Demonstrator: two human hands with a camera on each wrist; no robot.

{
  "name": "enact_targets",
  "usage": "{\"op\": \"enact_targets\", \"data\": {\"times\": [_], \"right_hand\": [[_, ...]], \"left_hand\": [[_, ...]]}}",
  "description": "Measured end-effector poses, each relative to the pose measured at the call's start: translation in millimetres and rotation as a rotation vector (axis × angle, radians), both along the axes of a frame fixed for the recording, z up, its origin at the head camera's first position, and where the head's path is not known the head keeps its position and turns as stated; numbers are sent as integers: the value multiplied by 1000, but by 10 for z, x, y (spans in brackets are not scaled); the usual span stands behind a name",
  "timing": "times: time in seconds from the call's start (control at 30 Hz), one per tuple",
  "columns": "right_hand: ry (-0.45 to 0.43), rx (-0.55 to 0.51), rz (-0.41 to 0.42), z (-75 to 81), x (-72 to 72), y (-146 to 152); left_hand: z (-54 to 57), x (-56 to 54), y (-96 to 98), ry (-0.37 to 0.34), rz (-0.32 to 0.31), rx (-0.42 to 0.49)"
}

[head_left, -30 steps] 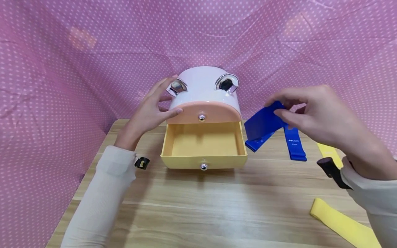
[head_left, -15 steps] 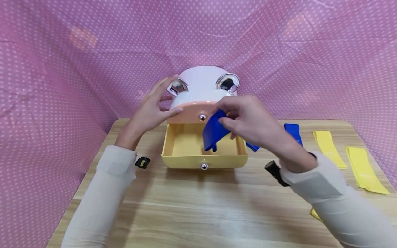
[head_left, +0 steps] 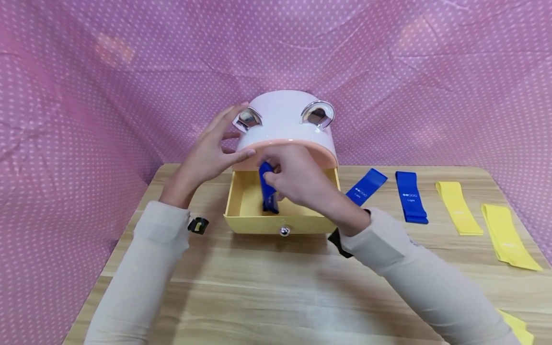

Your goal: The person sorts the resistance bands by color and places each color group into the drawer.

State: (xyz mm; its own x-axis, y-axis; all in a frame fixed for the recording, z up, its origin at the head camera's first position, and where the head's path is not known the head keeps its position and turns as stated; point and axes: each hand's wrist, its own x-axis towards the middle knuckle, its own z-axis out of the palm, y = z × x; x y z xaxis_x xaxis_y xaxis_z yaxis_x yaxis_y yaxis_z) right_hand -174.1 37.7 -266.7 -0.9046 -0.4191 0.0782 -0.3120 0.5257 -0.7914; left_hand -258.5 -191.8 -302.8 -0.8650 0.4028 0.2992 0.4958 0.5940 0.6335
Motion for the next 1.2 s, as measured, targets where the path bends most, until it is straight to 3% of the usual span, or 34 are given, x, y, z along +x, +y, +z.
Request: {"op": "enact_targets", "data": {"times": [0.17, 0.3, 0.57, 1.2], "right_hand": [[-46, -128, -49, -130, -14, -71], [-97, -125, -125, -341, -38, -11], [-78, 31, -199, -540, -41, 136], [17, 351, -133, -584, -122, 402]], "left_hand": [[3, 6, -6, 6, 0, -9], [-1, -5, 5, 15, 5, -18], [3, -10, 11, 2, 9, -8], [8, -5, 20, 11, 9, -24]]}}
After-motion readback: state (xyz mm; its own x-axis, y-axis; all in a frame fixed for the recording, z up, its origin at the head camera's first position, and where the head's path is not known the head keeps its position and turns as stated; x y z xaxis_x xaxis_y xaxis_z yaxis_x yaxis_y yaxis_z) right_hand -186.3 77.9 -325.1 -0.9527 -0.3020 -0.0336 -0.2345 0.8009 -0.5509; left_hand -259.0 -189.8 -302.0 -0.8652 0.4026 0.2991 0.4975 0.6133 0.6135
